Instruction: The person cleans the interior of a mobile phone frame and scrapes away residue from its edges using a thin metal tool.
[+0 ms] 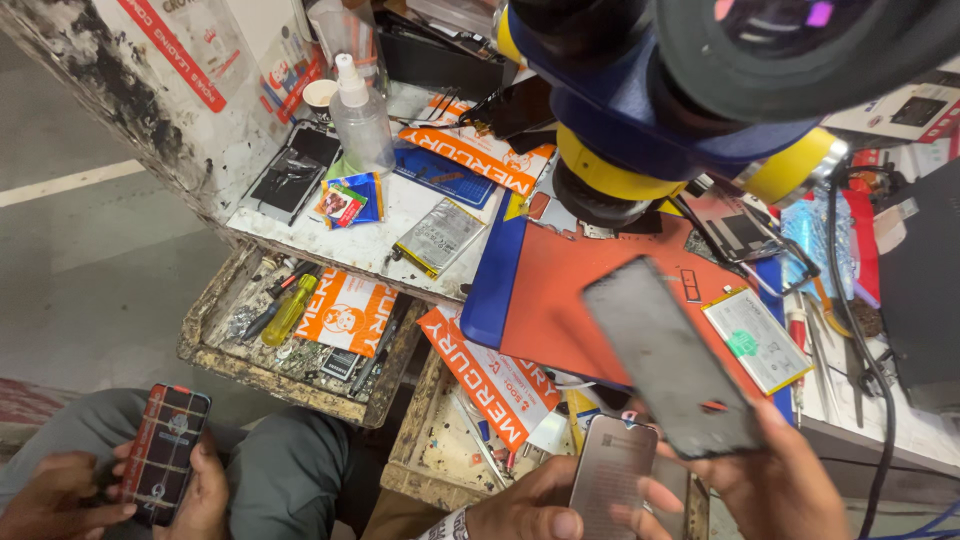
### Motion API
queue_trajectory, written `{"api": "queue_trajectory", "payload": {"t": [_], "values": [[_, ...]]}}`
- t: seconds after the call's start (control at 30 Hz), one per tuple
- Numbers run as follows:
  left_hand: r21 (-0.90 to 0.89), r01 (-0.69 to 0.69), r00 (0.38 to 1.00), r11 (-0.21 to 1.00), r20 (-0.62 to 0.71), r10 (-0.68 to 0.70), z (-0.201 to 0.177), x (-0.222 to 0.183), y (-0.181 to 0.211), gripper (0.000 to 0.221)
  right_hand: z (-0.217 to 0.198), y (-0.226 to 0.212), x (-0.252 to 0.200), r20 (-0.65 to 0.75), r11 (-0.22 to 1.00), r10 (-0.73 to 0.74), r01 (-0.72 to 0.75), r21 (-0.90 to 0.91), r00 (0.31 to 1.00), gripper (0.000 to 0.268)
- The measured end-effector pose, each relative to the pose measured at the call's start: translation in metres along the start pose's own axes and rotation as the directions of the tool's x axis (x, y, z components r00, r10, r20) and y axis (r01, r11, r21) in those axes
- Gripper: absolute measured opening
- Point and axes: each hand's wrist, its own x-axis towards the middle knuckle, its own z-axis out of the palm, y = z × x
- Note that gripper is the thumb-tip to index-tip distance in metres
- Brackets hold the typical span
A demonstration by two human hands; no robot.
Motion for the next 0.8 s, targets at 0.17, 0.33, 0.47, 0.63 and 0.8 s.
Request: {"api": "queue_trajectory", "payload": {"t": [0.17, 0.33, 0.47, 0.63, 0.8], "values": [[0.095, 0.017, 1.000, 0.995, -0.014, -0.016, -0.001, 0.004, 0.003, 0.110, 0.045, -0.015, 0.036, -0.180, 0.966, 0.178, -0.207, -0.154, 0.967, 0.064], [0.137, -0.040, 0.999, 0.990, -0.023, 0.043, -0.008, 0.004, -0.007, 0.110, 0.039, -0.036, 0.060, 0.280, 0.984, 0.178, -0.173, -0.042, 0.943, 0.062], [0.163, -0.039, 0.999, 0.986, -0.022, 0.043, -0.013, 0.003, -0.006, 0.111, 0.029, -0.044, 0.058, -0.307, 0.875, 0.340, -0.419, -0.243, 0.889, 0.073], [0.135, -0.099, 0.993, 0.986, -0.045, 0.105, -0.016, 0.009, -0.016, 0.108, 0.010, -0.040, 0.047, -0.372, 0.869, 0.117, -0.276, -0.410, 0.921, 0.059], [0.157, -0.093, 0.994, 0.983, -0.049, 0.102, -0.021, 0.014, -0.018, 0.102, 0.030, -0.030, 0.030, -0.406, 0.734, -0.072, -0.227, -0.640, 0.911, 0.073]]}}
